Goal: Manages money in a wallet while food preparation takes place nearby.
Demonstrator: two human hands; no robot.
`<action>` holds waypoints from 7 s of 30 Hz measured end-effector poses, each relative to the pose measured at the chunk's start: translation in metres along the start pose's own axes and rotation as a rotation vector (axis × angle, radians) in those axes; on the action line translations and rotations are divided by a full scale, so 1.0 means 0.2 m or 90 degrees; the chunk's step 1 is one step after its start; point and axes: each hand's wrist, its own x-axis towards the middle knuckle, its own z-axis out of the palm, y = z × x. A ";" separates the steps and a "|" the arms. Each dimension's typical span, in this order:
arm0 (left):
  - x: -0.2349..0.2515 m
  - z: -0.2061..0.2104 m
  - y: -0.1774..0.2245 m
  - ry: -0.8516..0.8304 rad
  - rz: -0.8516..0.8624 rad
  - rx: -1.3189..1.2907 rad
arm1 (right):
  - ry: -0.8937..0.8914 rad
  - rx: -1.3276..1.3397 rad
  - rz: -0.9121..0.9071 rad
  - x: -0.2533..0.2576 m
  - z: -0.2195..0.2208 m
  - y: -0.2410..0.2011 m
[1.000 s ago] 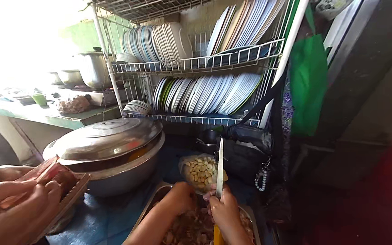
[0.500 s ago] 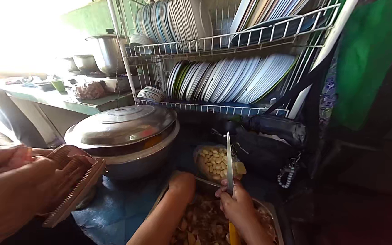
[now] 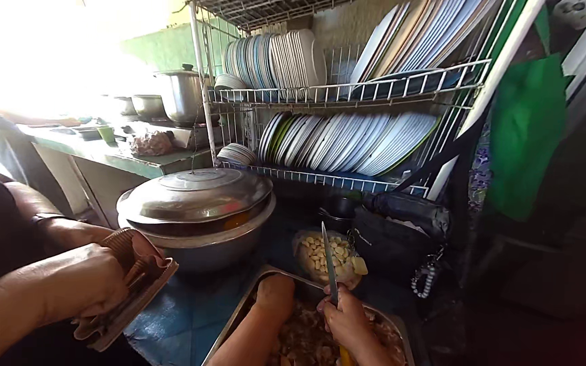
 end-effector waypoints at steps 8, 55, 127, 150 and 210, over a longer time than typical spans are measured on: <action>0.61 0.22 -0.16 0.154 0.187 -0.418 | -0.038 -0.054 0.048 0.00 0.01 0.01; 0.62 0.35 -0.13 0.009 0.158 -1.221 | -0.052 -0.037 -0.081 -0.11 0.08 -0.07; 0.65 0.38 -0.15 0.079 0.271 -0.962 | -0.064 -0.094 0.024 -0.09 0.06 -0.08; 0.64 0.38 -0.13 0.021 0.296 -1.148 | -0.072 0.049 0.005 -0.10 0.05 -0.08; 0.40 0.25 -0.04 0.130 0.181 -0.918 | -0.082 -0.111 -0.021 -0.10 0.03 -0.09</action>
